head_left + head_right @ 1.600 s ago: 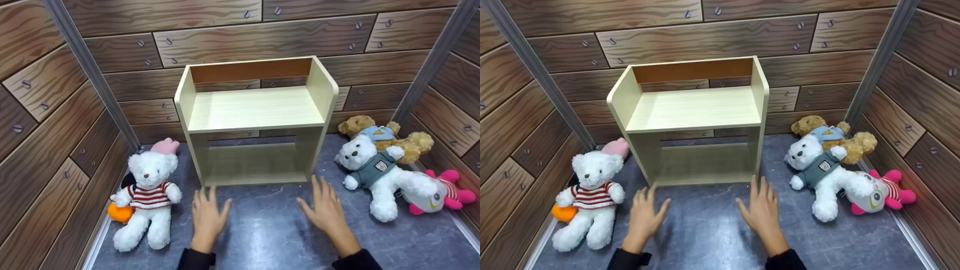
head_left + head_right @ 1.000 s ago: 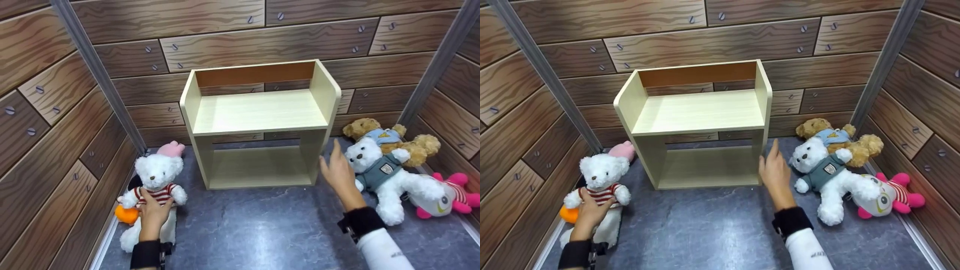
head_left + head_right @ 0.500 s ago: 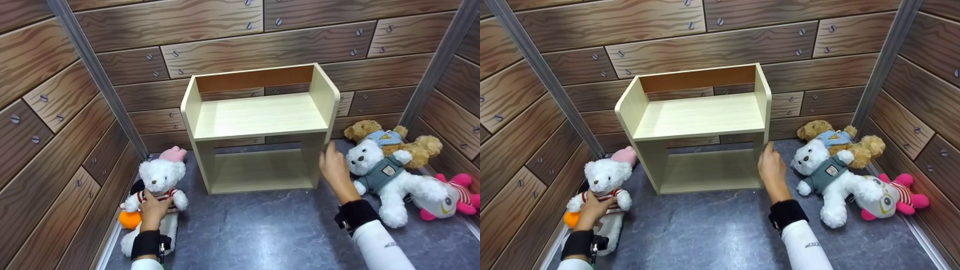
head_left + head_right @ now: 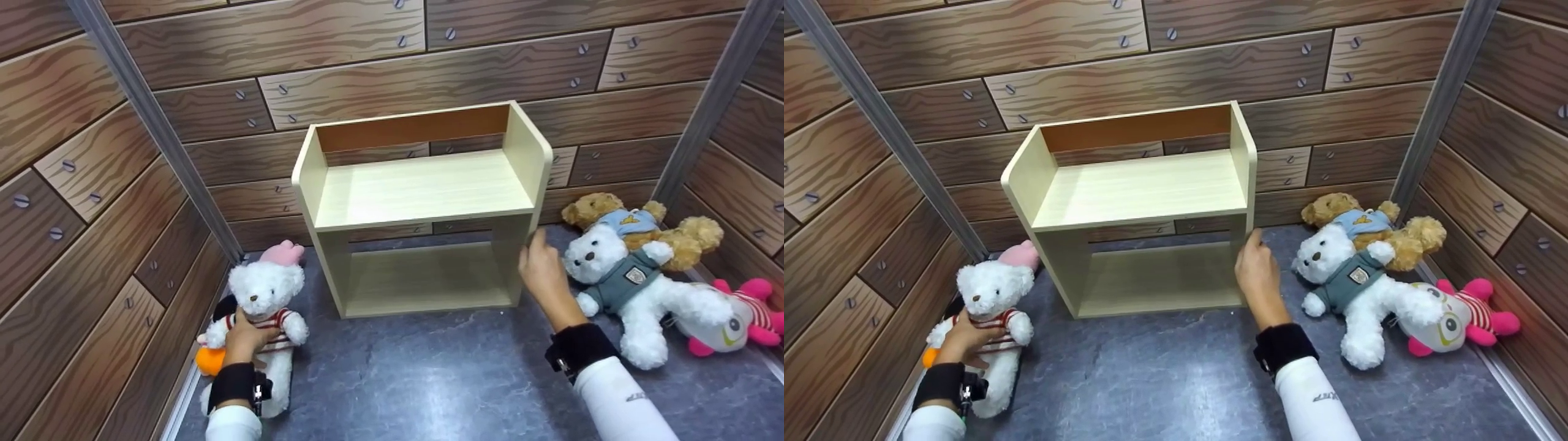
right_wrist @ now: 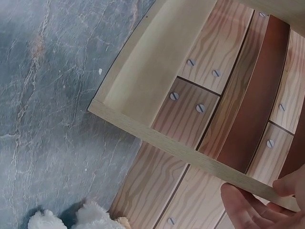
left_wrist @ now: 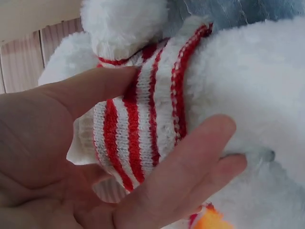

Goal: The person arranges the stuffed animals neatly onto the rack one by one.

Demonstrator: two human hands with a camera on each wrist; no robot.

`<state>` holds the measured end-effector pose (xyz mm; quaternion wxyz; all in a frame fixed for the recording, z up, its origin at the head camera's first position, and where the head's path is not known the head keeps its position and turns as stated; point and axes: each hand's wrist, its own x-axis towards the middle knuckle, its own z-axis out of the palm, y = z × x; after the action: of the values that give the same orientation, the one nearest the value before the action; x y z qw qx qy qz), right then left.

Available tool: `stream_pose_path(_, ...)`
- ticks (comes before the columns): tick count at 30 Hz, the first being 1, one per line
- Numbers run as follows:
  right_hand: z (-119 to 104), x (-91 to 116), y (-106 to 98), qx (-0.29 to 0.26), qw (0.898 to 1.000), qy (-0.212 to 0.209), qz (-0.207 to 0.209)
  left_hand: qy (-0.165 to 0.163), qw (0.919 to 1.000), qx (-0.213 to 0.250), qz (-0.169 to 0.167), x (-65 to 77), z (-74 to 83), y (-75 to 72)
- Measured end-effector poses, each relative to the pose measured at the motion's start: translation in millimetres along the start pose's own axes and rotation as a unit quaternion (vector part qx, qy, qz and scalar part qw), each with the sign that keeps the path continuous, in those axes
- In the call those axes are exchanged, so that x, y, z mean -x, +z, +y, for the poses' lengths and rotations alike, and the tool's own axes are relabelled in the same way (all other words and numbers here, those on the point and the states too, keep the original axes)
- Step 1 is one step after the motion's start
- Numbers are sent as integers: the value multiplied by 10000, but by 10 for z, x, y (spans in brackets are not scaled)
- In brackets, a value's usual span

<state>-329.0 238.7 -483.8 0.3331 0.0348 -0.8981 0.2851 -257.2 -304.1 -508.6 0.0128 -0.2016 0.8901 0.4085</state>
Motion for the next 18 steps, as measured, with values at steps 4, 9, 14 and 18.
stream_pose_path(4, 7, -9, -14, -6, 10000, -15, 16, -10, 9999, 95, -96, -25, -5, -7)
stream_pose_path(9, 17, -7, -11, 20, 10000, -11, -26, -92, 9994, 166, -289, -39, -7, -7)
stream_pose_path(14, 20, -6, 2, 45, 9995, 138, -281, -116, 9990, -255, -354, -41, -9, -24)
stream_pose_path(18, 11, -10, 5, 38, 9992, 197, -357, -330, 9977, 242, -543, -61, -36, -40)
